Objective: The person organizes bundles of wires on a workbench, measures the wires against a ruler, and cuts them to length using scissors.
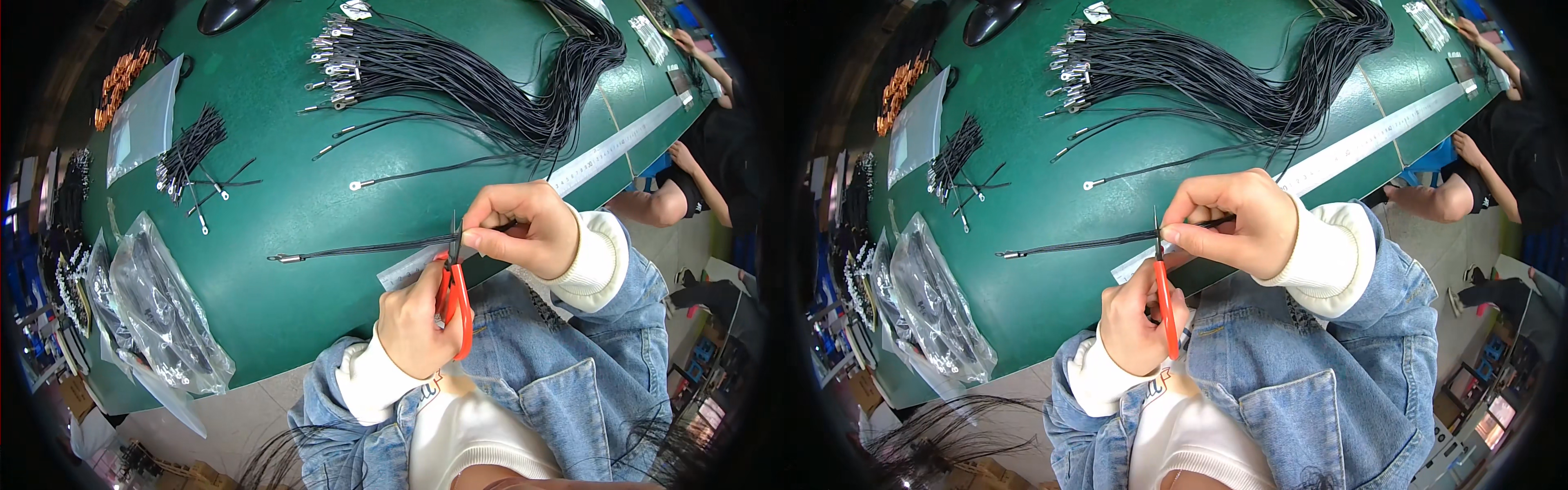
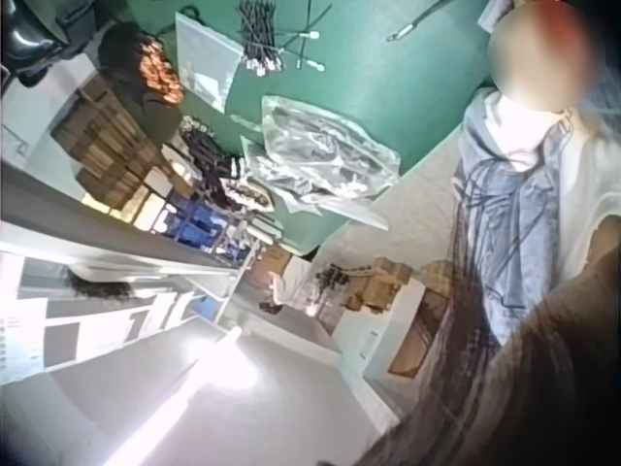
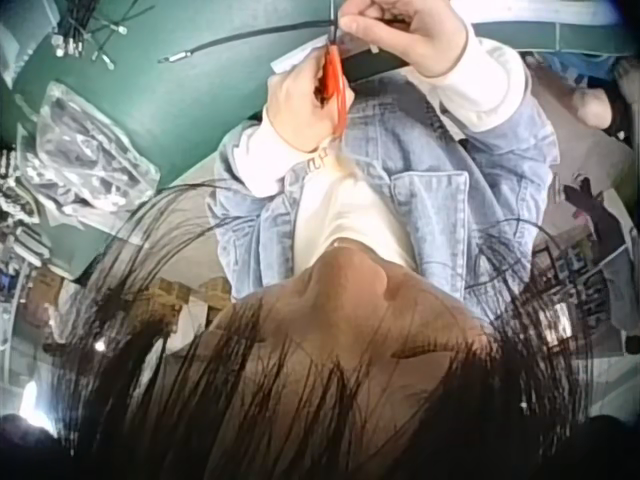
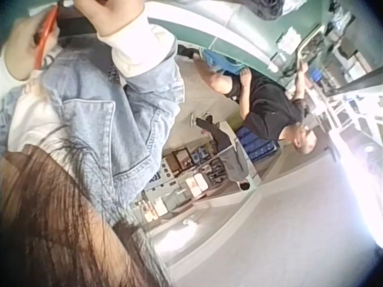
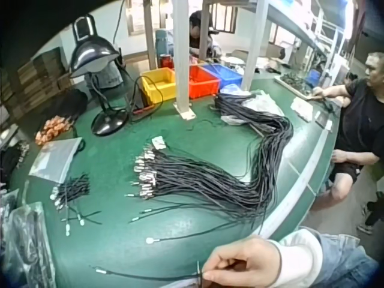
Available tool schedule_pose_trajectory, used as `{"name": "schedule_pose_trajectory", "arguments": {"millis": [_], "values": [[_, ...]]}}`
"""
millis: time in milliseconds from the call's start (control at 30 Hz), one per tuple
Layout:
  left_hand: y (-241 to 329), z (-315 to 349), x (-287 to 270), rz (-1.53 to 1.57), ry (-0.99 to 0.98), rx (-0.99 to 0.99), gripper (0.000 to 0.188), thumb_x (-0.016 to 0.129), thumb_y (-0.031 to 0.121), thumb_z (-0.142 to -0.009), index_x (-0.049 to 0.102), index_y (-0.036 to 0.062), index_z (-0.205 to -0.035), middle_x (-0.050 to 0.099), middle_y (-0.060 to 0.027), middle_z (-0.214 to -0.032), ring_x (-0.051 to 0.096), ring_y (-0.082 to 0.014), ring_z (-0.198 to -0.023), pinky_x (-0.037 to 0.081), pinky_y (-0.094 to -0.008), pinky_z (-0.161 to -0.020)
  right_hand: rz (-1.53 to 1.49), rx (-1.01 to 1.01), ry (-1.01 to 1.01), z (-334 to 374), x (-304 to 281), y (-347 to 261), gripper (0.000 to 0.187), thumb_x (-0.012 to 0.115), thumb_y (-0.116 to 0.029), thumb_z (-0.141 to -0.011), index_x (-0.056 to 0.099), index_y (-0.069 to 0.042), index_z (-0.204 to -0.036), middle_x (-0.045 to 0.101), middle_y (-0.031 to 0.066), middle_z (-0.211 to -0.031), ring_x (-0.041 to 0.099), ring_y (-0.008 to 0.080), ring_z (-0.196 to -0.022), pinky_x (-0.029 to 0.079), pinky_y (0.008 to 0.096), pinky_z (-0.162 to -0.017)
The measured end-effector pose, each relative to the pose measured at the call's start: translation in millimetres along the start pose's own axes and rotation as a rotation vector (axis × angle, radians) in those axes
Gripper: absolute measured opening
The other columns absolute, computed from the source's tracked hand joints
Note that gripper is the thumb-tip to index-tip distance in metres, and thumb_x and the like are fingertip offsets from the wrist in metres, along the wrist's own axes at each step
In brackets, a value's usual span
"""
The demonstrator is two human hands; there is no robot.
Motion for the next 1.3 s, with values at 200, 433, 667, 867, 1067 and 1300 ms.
{"name": "schedule_pose_trajectory", "arguments": {"millis": [200, 433, 667, 867, 1067, 1300], "values": [[0.6, 0.1, -3.7, -0.002, 0.031, 0.020, 0.031, 0.055, 0.001, -0.069, 0.051, -0.0055, -0.099, 0.055, -0.0131, -0.059, 0.060, -0.0216, -0.050, 0.046, -0.0280, -0.049, -0.042, -0.006, 0.006, -2.0, 2.0, -1.7, 0.008, 0.057, -0.005, -0.079, 0.057, 0.003, -0.079, 0.059, 0.0034, -0.064, 0.051, 0.0041, -0.056, 0.039, 0.0179, -0.051], [0.1, 1.8, -7.0, 0.008, 0.041, 0.006, 0.039, 0.060, 0.003, -0.065, 0.051, -0.0053, -0.101, 0.055, -0.0138, -0.061, 0.059, -0.0249, -0.051, 0.046, -0.0293, -0.049, -0.066, 0.062, -0.022, -3.3, 5.9, 0.7, 0.009, 0.054, -0.004, -0.080, 0.054, 0.005, -0.082, 0.060, 0.0049, -0.071, 0.054, 0.0056, -0.065, 0.042, 0.0179, -0.057], [0.3, 1.5, -6.1, -0.011, 0.015, 0.014, 0.041, 0.060, 0.003, -0.062, 0.049, -0.0080, -0.100, 0.055, -0.0131, -0.060, 0.059, -0.0226, -0.049, 0.046, -0.0287, -0.047, -0.049, 0.066, -0.004, -1.1, 4.1, 2.1, 0.009, 0.055, -0.005, -0.080, 0.056, 0.004, -0.081, 0.060, 0.0042, -0.068, 0.054, 0.0051, -0.062, 0.042, 0.0180, -0.056], [-1.3, 2.2, -4.3, -0.018, 0.011, -0.014, 0.042, 0.058, 0.002, -0.061, 0.048, -0.0086, -0.101, 0.056, -0.0121, -0.060, 0.060, -0.0228, -0.050, 0.047, -0.0283, -0.048, -0.042, 0.032, -0.014, -2.1, 6.6, -1.4, 0.009, 0.057, -0.006, -0.079, 0.057, 0.003, -0.081, 0.061, 0.0042, -0.067, 0.053, 0.0038, -0.058, 0.040, 0.0177, -0.051], [-0.3, 2.4, -4.1, -0.041, 0.011, 0.001, 0.041, 0.058, 0.001, -0.061, 0.048, -0.0086, -0.100, 0.056, -0.0116, -0.060, 0.060, -0.0223, -0.050, 0.047, -0.0280, -0.048, -0.034, 0.029, -0.023, -1.4, 6.5, -2.0, 0.009, 0.056, -0.006, -0.080, 0.057, 0.003, -0.081, 0.061, 0.0046, -0.067, 0.055, 0.0044, -0.060, 0.041, 0.0176, -0.052], [-2.5, 3.2, -2.3, -0.011, -0.004, 0.001, 0.032, 0.057, 0.001, -0.062, 0.049, -0.0077, -0.092, 0.056, -0.0113, -0.060, 0.059, -0.0211, -0.049, 0.047, -0.0274, -0.047, -0.042, 0.042, -0.023, -1.3, 6.2, -1.8, 0.009, 0.056, -0.006, -0.080, 0.057, 0.003, -0.081, 0.061, 0.0045, -0.066, 0.055, 0.0045, -0.059, 0.041, 0.0175, -0.051]]}}
Point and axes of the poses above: each hand's wrist, its own z-axis away from the middle knuckle, its own x-axis out of the palm, y = z × x, the point moved 10 cm from there along -z, towards the middle knuckle
